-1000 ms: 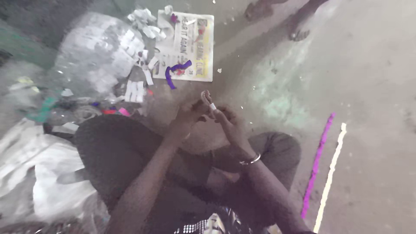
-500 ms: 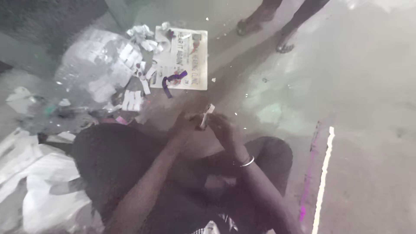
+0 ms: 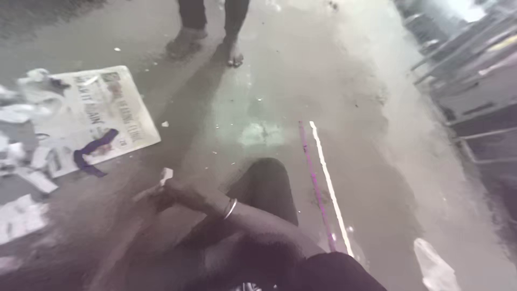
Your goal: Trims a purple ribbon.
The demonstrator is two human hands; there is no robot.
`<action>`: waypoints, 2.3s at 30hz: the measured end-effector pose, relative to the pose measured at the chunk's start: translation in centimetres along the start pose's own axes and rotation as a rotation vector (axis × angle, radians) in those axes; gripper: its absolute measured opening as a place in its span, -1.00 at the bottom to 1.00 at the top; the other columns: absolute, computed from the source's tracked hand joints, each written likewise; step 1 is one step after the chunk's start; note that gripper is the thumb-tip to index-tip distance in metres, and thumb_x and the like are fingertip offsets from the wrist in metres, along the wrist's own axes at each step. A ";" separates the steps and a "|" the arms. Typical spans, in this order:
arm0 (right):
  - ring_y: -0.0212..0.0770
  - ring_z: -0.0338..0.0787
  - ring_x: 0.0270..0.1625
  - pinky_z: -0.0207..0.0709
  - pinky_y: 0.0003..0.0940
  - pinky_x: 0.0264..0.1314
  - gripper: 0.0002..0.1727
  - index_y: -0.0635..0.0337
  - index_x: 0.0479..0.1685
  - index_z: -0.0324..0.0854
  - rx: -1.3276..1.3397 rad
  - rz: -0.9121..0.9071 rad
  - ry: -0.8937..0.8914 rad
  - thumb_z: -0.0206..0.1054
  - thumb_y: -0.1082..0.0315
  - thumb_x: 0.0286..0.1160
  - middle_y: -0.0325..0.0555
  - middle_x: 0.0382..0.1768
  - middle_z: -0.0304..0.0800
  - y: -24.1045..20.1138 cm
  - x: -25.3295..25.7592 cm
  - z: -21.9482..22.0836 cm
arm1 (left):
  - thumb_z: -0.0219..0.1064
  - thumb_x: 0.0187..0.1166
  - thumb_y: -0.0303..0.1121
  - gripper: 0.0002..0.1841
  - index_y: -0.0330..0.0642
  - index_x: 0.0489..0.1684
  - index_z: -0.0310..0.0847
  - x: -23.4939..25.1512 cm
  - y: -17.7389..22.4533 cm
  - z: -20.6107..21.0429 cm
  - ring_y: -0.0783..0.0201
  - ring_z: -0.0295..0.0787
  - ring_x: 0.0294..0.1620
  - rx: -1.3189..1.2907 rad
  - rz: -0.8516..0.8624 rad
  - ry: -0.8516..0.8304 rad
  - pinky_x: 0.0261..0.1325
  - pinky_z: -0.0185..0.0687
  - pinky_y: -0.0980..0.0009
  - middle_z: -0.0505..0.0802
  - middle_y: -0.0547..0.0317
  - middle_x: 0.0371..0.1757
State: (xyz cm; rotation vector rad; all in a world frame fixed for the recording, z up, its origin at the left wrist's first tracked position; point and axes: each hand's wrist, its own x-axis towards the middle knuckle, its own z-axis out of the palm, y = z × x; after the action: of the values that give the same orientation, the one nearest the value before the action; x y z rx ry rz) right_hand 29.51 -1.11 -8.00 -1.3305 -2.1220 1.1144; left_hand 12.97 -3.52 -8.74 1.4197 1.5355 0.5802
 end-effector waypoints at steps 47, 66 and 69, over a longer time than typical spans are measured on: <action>-0.42 0.75 -0.30 0.71 -0.41 -0.22 -0.59 -0.04 0.26 0.68 0.675 0.372 0.169 0.15 -0.08 0.77 -0.27 -0.20 0.82 4.5 0.9 -2.1 | 0.14 0.84 -0.18 -0.74 -0.09 0.24 0.60 -0.9 -0.6 -0.1 0.39 0.74 -0.23 -0.492 0.147 0.362 -0.16 0.75 0.38 0.80 0.20 -0.11; -0.16 0.84 0.02 0.72 -0.13 0.18 -0.61 0.29 0.27 0.69 0.115 -0.145 0.097 0.25 0.17 0.74 0.06 0.03 0.85 -3.4 11.9 1.5 | 0.24 0.78 -0.20 -0.66 -0.19 0.36 0.52 0.7 -0.8 -4.4 0.29 0.81 -0.07 -1.067 0.122 0.539 0.09 0.80 0.26 0.81 0.13 0.01; -0.17 0.86 0.00 0.71 -0.07 0.20 -0.71 0.21 0.05 0.82 0.049 -0.150 0.040 0.37 0.18 0.63 -0.02 -0.07 0.89 -4.6 11.0 1.6 | 0.25 0.78 -0.23 -0.69 -0.25 0.27 0.56 1.2 -0.3 -4.3 0.29 0.84 -0.12 -1.036 0.079 0.562 0.06 0.83 0.27 0.83 0.11 -0.04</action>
State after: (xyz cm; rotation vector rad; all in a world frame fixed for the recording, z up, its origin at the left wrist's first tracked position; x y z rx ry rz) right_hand 20.70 6.82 -6.11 -1.1414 -2.1128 1.0621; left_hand 9.29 -1.42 -7.43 0.5168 1.2268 1.6294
